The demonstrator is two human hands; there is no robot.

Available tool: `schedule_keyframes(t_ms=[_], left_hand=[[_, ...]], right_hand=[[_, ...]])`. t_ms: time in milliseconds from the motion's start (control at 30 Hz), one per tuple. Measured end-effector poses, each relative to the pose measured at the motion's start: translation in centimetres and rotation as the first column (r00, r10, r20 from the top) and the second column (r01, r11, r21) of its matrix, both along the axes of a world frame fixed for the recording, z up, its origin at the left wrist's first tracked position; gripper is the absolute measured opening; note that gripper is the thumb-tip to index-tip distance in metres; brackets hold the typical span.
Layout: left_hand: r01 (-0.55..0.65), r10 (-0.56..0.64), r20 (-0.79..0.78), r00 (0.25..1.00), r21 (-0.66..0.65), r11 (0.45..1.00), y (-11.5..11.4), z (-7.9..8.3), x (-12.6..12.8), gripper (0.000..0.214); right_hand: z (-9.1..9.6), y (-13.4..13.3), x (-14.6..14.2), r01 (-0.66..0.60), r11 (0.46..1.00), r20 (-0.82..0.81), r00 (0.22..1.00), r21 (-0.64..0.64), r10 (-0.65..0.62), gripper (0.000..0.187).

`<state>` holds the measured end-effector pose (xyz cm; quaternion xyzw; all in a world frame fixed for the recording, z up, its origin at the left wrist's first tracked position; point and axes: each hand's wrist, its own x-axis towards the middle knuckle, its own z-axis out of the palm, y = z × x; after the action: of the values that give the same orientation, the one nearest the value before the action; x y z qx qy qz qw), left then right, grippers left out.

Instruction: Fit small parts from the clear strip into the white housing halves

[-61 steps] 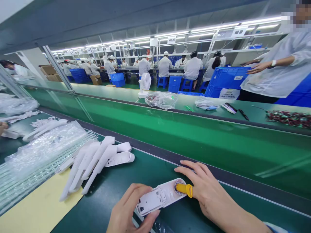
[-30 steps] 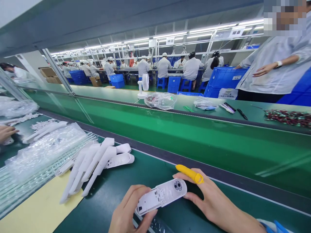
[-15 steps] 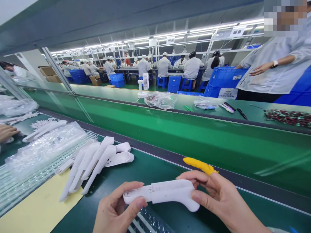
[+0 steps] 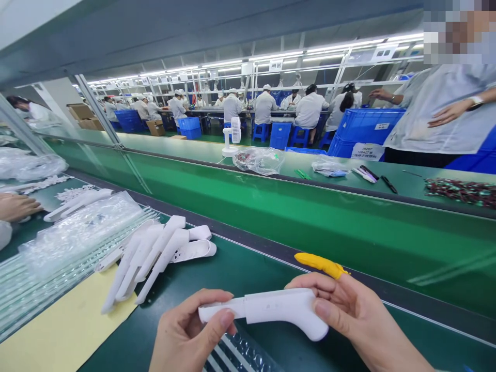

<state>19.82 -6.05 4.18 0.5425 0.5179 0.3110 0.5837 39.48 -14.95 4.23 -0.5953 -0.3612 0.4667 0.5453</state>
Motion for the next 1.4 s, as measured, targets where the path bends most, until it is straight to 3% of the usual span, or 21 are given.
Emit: schedule_keyframes(t_ms=[133, 300, 633, 767, 900, 1033, 1400], left_hand=[[0.100, -0.101, -0.033, 0.994, -0.016, 0.995, 0.4, -0.4, -0.3, 0.039], [0.041, -0.041, -0.028, 0.999, 0.008, 0.999, 0.2, -0.1, 0.0, 0.035], [0.059, -0.060, -0.028, 0.998, -0.006, 0.998, 0.2, -0.2, 0.4, 0.032], [0.039, -0.040, 0.017, 0.999, 0.018, 0.999, 0.3, -0.4, 0.1, 0.031], [0.112, -0.127, 0.079, 0.989, 0.167, 0.980, 0.7, -0.9, -0.7, 0.034], [0.196, -0.224, 0.064, 0.973, 0.292, 0.936, 1.0, -1.3, -1.3, 0.032], [0.186, -0.214, 0.029, 0.977, 0.384, 0.904, 0.9, -1.5, -1.2, 0.032]], right_hand=[[-0.2, 0.0, 0.1, 0.010, 1.000, 0.017, 1.000, 0.007, -0.010, 0.031], [-0.6, -0.1, 0.2, -0.006, 1.000, -0.002, 1.000, -0.004, 0.006, 0.027], [-0.7, 0.0, 0.0, -0.012, 0.999, -0.067, 0.998, -0.048, 0.009, 0.026], [-0.9, 0.2, 0.5, -0.044, 0.999, -0.051, 0.998, 0.003, 0.044, 0.027], [-1.1, 0.2, 1.4, -0.122, 0.990, 0.176, 0.978, 0.065, 0.109, 0.032], [-1.1, -0.1, 1.9, -0.112, 0.993, 0.407, 0.909, 0.039, 0.087, 0.029], [-1.9, -0.5, 1.9, -0.116, 0.990, 0.614, 0.788, 0.078, 0.044, 0.032]])
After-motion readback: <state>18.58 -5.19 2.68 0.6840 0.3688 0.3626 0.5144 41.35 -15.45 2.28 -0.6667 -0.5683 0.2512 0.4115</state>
